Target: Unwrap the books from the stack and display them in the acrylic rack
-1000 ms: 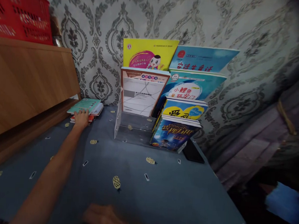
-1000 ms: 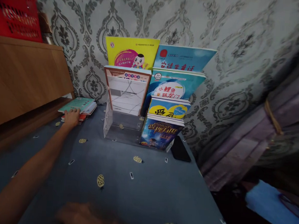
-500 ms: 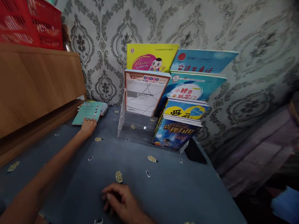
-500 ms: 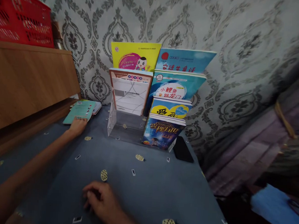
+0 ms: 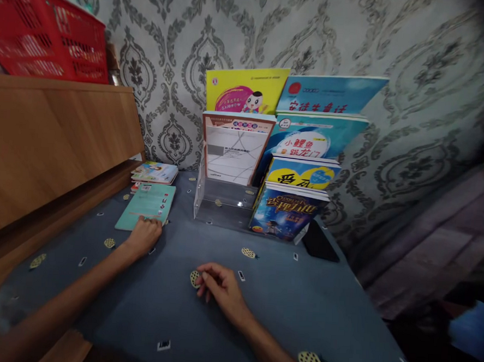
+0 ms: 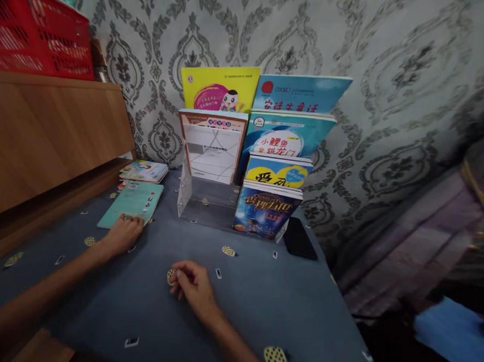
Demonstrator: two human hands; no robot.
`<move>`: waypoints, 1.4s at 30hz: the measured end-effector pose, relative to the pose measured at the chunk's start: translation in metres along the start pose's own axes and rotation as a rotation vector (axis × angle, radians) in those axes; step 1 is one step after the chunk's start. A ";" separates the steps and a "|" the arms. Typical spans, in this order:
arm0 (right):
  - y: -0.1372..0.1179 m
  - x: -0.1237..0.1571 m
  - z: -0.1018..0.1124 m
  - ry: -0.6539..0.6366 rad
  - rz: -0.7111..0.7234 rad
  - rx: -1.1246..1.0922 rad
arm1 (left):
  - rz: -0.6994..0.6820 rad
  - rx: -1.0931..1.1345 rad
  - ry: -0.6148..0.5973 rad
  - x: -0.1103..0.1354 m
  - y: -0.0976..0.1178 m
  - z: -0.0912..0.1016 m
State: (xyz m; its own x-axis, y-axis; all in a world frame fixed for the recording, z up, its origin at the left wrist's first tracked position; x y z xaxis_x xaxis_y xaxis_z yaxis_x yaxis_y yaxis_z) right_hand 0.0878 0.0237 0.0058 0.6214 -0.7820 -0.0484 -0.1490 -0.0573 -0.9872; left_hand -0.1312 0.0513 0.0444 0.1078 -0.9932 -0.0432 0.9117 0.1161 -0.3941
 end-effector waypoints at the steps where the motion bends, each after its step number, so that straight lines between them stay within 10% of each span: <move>1: 0.000 0.000 -0.001 -0.002 0.000 0.000 | -0.009 0.003 0.001 0.003 0.004 0.002; 9: 0.003 -0.002 0.003 -0.002 -0.002 -0.023 | -0.024 0.301 -0.204 -0.031 -0.036 -0.001; 15: 0.006 -0.006 0.009 0.017 -0.002 -0.058 | 0.424 0.363 0.138 -0.077 -0.096 -0.023; 20: 0.006 -0.006 0.009 0.017 -0.006 -0.064 | 0.395 0.373 0.051 -0.084 -0.082 -0.057; 42: 0.008 -0.006 0.005 -0.022 0.048 0.003 | 0.095 0.376 -0.094 -0.046 -0.064 -0.066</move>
State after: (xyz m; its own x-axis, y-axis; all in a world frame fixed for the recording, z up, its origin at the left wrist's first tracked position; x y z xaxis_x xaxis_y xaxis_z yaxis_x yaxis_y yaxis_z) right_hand 0.0868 0.0309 -0.0023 0.6305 -0.7699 -0.0987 -0.1768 -0.0186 -0.9841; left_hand -0.2206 0.0899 0.0108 0.2190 -0.9753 0.0281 0.9755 0.2182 -0.0279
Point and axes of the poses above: each hand's wrist, its own x-axis away from the middle knuckle, its own z-axis out of the back of the hand, y = z × x, the point moved 8 cm from there along -x, towards the middle knuckle, and after that the axes turned 4 degrees about z, right-handed, at the moved point
